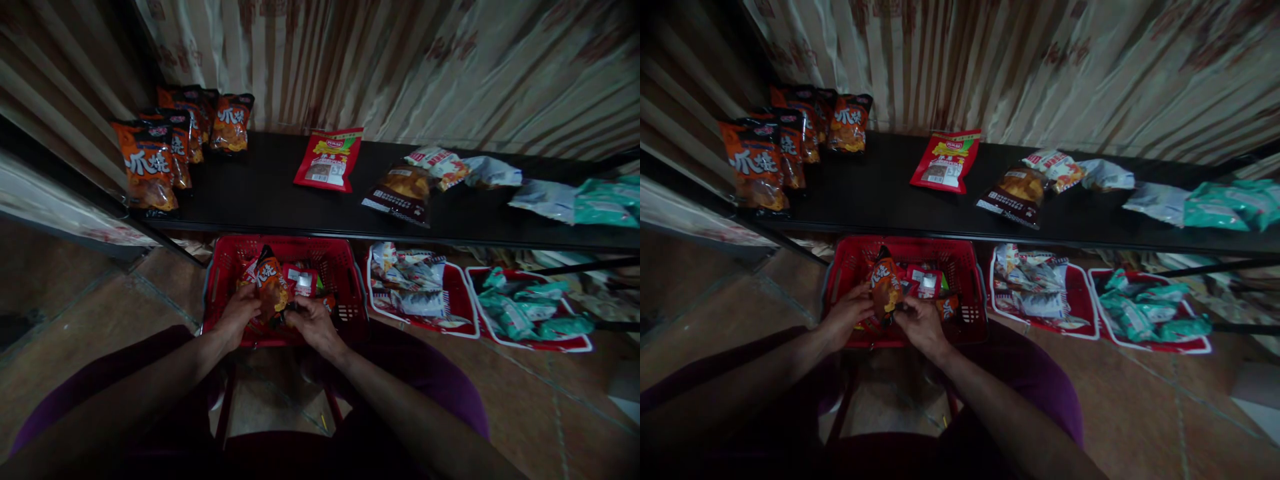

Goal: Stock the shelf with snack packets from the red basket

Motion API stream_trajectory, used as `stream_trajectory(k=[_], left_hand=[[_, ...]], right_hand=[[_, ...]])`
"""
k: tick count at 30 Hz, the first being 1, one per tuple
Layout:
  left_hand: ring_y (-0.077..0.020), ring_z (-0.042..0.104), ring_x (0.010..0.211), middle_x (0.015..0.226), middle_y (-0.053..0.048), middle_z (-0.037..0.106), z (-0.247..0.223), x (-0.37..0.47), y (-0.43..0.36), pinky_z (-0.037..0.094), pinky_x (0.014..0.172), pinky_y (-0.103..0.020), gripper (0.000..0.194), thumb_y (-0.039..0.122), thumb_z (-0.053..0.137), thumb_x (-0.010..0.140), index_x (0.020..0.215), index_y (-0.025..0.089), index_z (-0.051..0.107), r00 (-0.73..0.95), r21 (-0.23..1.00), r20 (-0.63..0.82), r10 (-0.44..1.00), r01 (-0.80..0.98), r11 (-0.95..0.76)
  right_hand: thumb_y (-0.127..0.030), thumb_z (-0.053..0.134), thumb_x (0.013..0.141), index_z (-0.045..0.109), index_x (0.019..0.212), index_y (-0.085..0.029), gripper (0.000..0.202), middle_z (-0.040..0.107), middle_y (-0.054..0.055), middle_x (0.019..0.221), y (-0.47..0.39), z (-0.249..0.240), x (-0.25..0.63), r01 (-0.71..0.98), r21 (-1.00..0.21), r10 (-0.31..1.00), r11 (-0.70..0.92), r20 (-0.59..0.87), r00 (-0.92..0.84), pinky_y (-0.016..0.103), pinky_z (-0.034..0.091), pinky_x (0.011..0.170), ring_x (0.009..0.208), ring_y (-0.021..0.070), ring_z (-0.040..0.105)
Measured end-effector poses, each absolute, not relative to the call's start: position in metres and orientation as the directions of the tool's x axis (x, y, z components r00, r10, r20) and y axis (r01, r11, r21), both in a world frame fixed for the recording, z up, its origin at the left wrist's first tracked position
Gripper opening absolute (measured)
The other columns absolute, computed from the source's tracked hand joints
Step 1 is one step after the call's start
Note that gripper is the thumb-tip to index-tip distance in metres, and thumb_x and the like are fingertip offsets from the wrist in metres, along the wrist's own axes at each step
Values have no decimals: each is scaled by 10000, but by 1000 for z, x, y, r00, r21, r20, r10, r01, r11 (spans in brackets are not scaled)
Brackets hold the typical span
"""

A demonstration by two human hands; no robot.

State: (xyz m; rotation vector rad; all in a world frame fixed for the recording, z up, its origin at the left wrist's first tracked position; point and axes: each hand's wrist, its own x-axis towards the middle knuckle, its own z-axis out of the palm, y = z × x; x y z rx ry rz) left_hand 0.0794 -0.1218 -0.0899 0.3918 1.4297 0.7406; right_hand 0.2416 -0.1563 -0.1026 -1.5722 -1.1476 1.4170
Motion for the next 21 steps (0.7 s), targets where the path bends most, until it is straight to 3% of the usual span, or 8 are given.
stream_trajectory(k=[3, 6, 12, 18, 21], left_hand=[[-180, 603, 851, 940, -86, 650, -94, 80, -122, 489, 710, -294, 145, 179, 607, 700, 844, 159, 611, 26, 607, -766, 642, -298, 737], [-190, 607, 844, 963, -89, 670, -93, 82, -121, 484, 666, -298, 236, 345, 615, 741, 891, 164, 635, 120, 565, -768, 629, -334, 754], [-146, 612, 781, 898, -27, 681, -87, 90, -122, 469, 664, -257, 351, 427, 713, 685, 931, 188, 640, 251, 545, -715, 653, -384, 745], [-144, 635, 730, 814, -21, 696, -86, 90, -123, 476, 643, -237, 259, 267, 761, 635, 851, 164, 663, 241, 517, -728, 642, -422, 745], [-142, 639, 668, 754, -32, 701, -87, 86, -122, 484, 625, -236, 189, 187, 735, 631, 801, 137, 671, 247, 494, -751, 613, -405, 769]], right_hand=[[-185, 564, 684, 641, 628, -227, 104, 564, -20, 590, -158, -100, 244, 483, -869, 986, -105, -153, -62, 269, 396, 579, 556, 133, 489], [-160, 551, 701, 659, 708, -227, 128, 591, 19, 709, -158, -97, 245, 610, -779, 985, 142, 50, -166, 298, 444, 669, 691, 171, 541], [-154, 596, 699, 642, 811, -191, 127, 577, 86, 1045, -160, -93, 241, 637, -662, 918, 395, 247, -312, 390, 479, 843, 1000, 239, 519], [-199, 578, 793, 608, 924, -183, 135, 546, 110, 1225, -164, -90, 236, 579, -583, 814, 570, 304, -495, 422, 467, 923, 1128, 246, 495], [-219, 563, 825, 603, 963, -189, 146, 558, 108, 1230, -165, -87, 236, 522, -607, 786, 599, 320, -530, 417, 465, 928, 1135, 236, 508]])
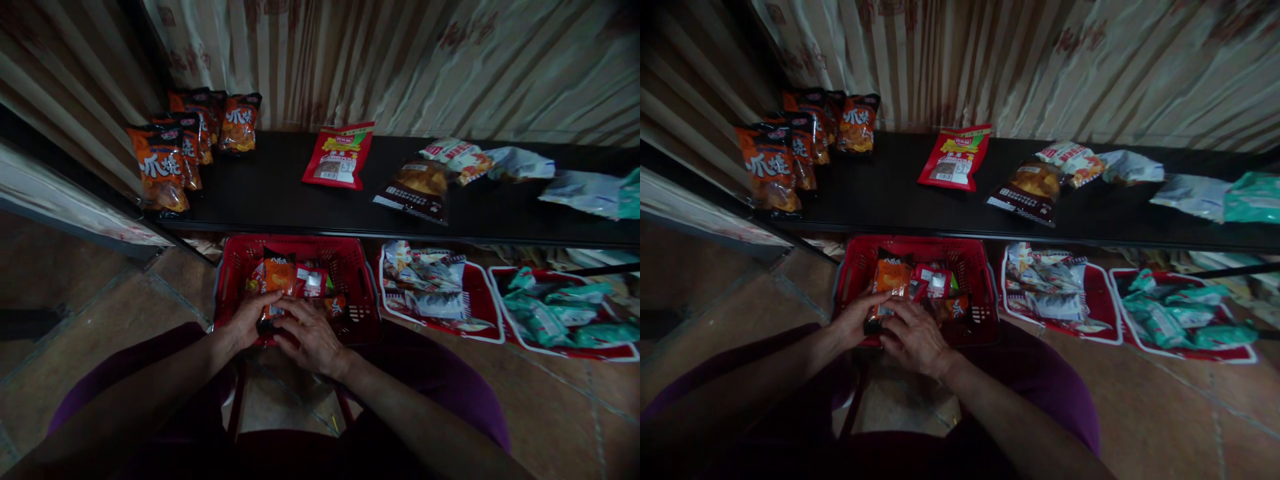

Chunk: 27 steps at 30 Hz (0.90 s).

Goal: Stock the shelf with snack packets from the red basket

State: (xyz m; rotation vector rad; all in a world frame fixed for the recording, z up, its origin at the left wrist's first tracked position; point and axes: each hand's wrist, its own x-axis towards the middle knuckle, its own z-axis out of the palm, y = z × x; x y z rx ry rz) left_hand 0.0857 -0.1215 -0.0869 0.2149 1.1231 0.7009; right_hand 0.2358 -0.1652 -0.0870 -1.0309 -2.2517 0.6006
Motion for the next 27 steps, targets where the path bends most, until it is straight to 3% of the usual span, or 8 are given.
stream_trajectory(k=[3, 5, 7, 10, 13, 19, 23, 27], left_hand=[[-156, 649, 640, 729, -45, 708, -85, 81, -122, 498, 639, -256, 197, 143, 702, 629, 822, 117, 673, 241, 504, -751, 615, -393, 769], [-180, 666, 655, 762, -50, 719, -82, 79, -124, 515, 667, -290, 301, 126, 693, 629, 929, 124, 667, 247, 510, -751, 612, -371, 776], [-198, 681, 686, 820, -53, 727, -80, 78, -127, 528, 689, -319, 423, 121, 691, 637, 1055, 150, 635, 273, 509, -746, 608, -356, 784], [-203, 688, 692, 864, -54, 729, -79, 75, -131, 537, 675, -326, 533, 118, 689, 645, 1163, 181, 581, 326, 483, -748, 578, -329, 811], [-205, 688, 683, 869, -55, 731, -80, 72, -135, 538, 660, -325, 620, 107, 695, 635, 1226, 192, 531, 382, 471, -743, 549, -285, 835], [-208, 691, 714, 892, -63, 733, -80, 65, -142, 521, 695, -318, 741, 100, 732, 588, 1280, 196, 485, 475, 423, -755, 451, -173, 890], [-217, 688, 762, 928, -59, 731, -79, 63, -144, 505, 750, -338, 777, 116, 736, 567, 1296, 216, 485, 508, 419, -753, 419, -122, 900], [-211, 681, 764, 931, -62, 729, -78, 63, -143, 497, 750, -332, 770, 140, 750, 556, 1283, 209, 506, 518, 426, -751, 410, -94, 900]], right_hand=[[-209, 509, 869, 599, 973, -204, 138, 612, 82, 1128, -160, -83, 240, 466, -725, 845, 508, 314, -433, 381, 464, 921, 1070, 198, 553], [-226, 468, 893, 600, 961, -213, 149, 625, 74, 1062, -152, -83, 245, 459, -818, 935, 346, 263, -236, 376, 459, 912, 1033, 190, 568], [-295, 467, 894, 592, 977, -221, 167, 622, 71, 1027, -141, -86, 252, 401, -909, 989, 110, 139, 44, 383, 457, 901, 1003, 197, 577], [-416, 550, 828, 565, 1049, -224, 294, 620, 69, 1062, -125, -92, 261, 107, -970, 929, -217, -172, 327, 384, 455, 901, 1002, 208, 584], [-447, 661, 723, 586, 1046, -227, 399, 640, 58, 1080, -115, -95, 268, -97, -934, 885, -344, -357, 299, 361, 442, 916, 1025, 210, 585], [-474, 682, 700, 699, 948, -226, 352, 703, 19, 966, -108, -89, 276, -20, -921, 918, -389, -390, 79, 329, 431, 875, 907, 184, 618], [-473, 728, 649, 727, 842, -206, 330, 715, -1, 795, -105, -81, 279, -84, -870, 874, -486, -481, -73, 309, 450, 761, 727, 151, 618], [-389, 820, 523, 716, 791, -193, 348, 701, -18, 725, -104, -77, 277, -169, -814, 831, -556, -551, -81, 274, 449, 681, 652, 122, 597]])
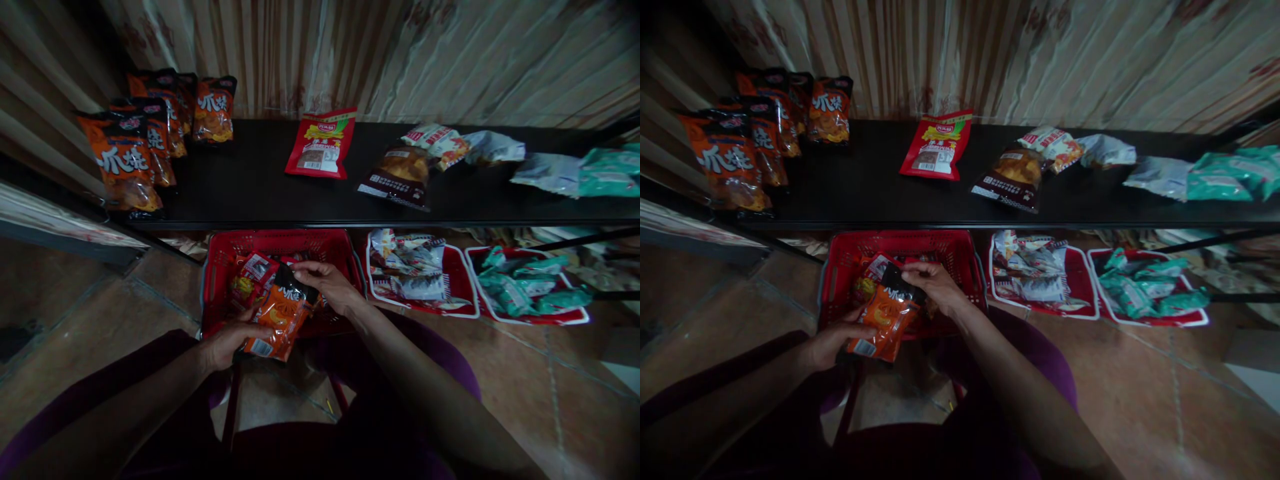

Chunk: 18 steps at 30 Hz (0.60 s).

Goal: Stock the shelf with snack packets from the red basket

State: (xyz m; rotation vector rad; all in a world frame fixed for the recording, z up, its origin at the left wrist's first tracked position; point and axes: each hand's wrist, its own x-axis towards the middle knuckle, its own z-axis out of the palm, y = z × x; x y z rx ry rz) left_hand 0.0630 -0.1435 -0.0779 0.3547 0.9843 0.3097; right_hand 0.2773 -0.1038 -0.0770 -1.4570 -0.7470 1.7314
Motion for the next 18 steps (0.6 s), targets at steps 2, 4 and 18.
stream_trajectory(k=[2, 4, 18], left_hand=[[-211, 679, 773, 938, -67, 728, -79, 62, -144, 495, 750, -329, 770, 159, 764, 559, 1283, 206, 508, 532, 434, -743, 406, -79, 898], [-217, 678, 803, 960, -74, 723, -80, 62, -145, 492, 772, -337, 760, 193, 775, 579, 1288, 210, 503, 550, 443, -733, 401, -63, 895], [-243, 643, 981, 1090, -100, 688, -87, 68, -149, 477, 862, -372, 596, 327, 791, 630, 1170, 195, 576, 614, 560, -654, 442, -1, 828]], right_hand=[[-367, 834, 490, 702, 769, -185, 358, 685, -24, 686, -103, -77, 276, -200, -793, 814, -575, -579, -45, 262, 444, 641, 615, 112, 582], [-363, 832, 485, 683, 725, -179, 338, 660, -36, 641, -103, -78, 274, -207, -802, 820, -561, -573, -3, 250, 433, 603, 575, 100, 558], [-360, 779, 535, 678, 684, -186, 250, 630, -36, 639, -102, -87, 268, -114, -899, 896, -424, -434, 95, 237, 410, 566, 564, 98, 530]])
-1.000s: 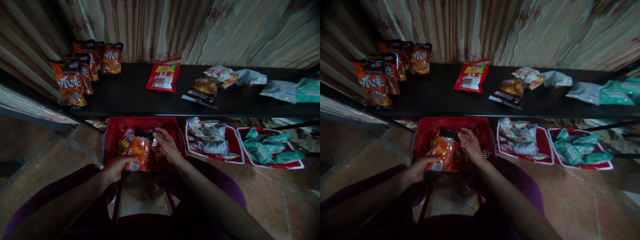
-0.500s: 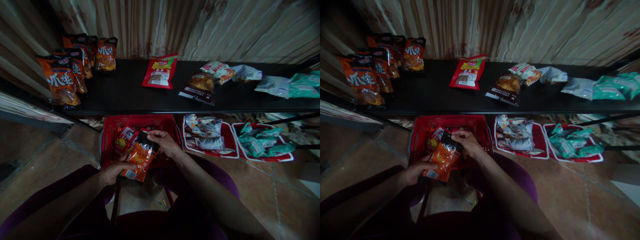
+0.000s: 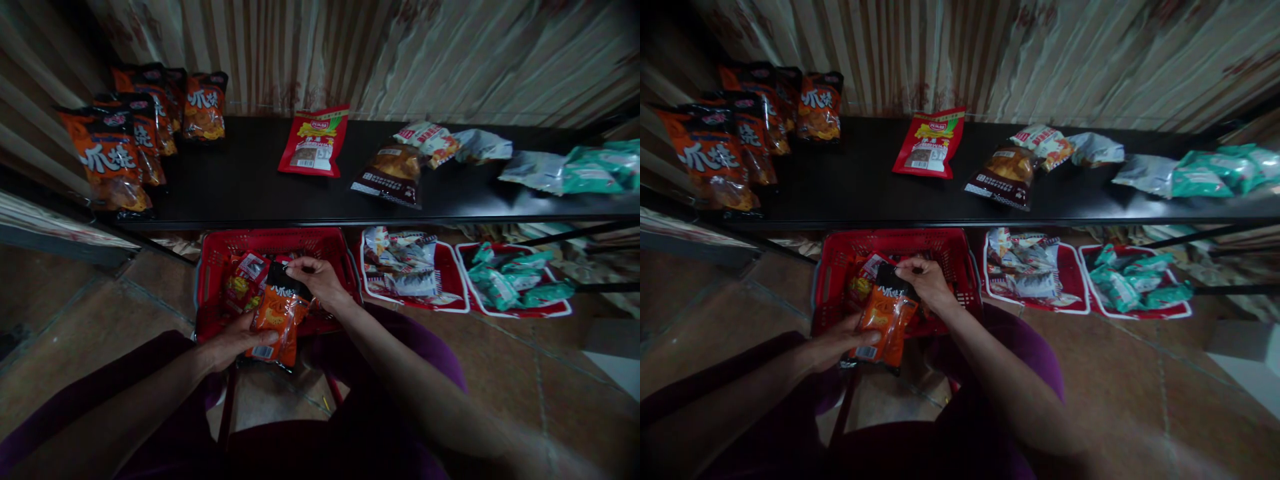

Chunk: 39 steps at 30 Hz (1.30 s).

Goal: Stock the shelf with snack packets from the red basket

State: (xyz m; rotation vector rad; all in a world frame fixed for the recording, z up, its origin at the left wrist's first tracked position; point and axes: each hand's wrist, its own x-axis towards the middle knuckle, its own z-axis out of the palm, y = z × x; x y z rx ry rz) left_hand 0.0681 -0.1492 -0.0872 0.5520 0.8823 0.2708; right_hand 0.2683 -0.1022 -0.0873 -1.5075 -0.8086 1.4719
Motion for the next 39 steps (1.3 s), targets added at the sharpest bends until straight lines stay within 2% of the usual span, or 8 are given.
stream_trajectory(k=[10, 21, 28, 31, 34, 39], left_hand=[[-221, 657, 901, 983, -71, 717, -83, 71, -146, 471, 848, -348, 401, 276, 798, 611, 975, 171, 668, 615, 578, -655, 439, 33, 816], [-223, 660, 865, 962, -79, 719, -81, 70, -146, 479, 807, -349, 411, 259, 801, 586, 966, 169, 673, 592, 542, -686, 423, 28, 840], [-203, 675, 805, 918, -72, 730, -88, 70, -148, 501, 760, -325, 388, 251, 805, 587, 942, 163, 674, 518, 525, -711, 476, -59, 849], [-204, 681, 796, 898, -83, 733, -90, 70, -148, 504, 775, -328, 387, 256, 808, 589, 937, 150, 675, 483, 507, -725, 491, -108, 855], [-209, 686, 782, 895, -89, 734, -88, 71, -145, 506, 787, -335, 401, 262, 814, 582, 940, 145, 677, 460, 508, -721, 518, -157, 847], [-236, 686, 860, 970, -110, 726, -87, 73, -140, 496, 841, -356, 499, 265, 795, 618, 1081, 140, 654, 435, 516, -701, 565, -238, 823]], right_hand=[[-334, 784, 531, 692, 647, -187, 209, 630, -38, 606, -101, -83, 268, -139, -887, 891, -440, -451, 60, 263, 417, 587, 545, 104, 528], [-360, 788, 551, 700, 685, -183, 239, 652, -34, 615, -99, -80, 273, -115, -884, 888, -453, -459, 36, 254, 425, 572, 545, 105, 549], [-453, 709, 676, 707, 883, -204, 324, 706, 3, 811, -100, -79, 280, -124, -894, 900, -431, -436, 16, 269, 481, 716, 745, 133, 626], [-438, 728, 668, 695, 929, -212, 347, 699, 17, 916, -101, -77, 280, -164, -877, 887, -451, -461, 27, 277, 503, 759, 837, 145, 632], [-442, 758, 637, 678, 915, -210, 372, 681, 32, 977, -104, -77, 279, -232, -809, 835, -540, -549, -26, 302, 543, 725, 837, 159, 639], [-419, 805, 589, 647, 920, -204, 426, 653, 50, 1067, -111, -81, 276, -268, -724, 770, -636, -618, -158, 357, 581, 734, 855, 171, 654]])
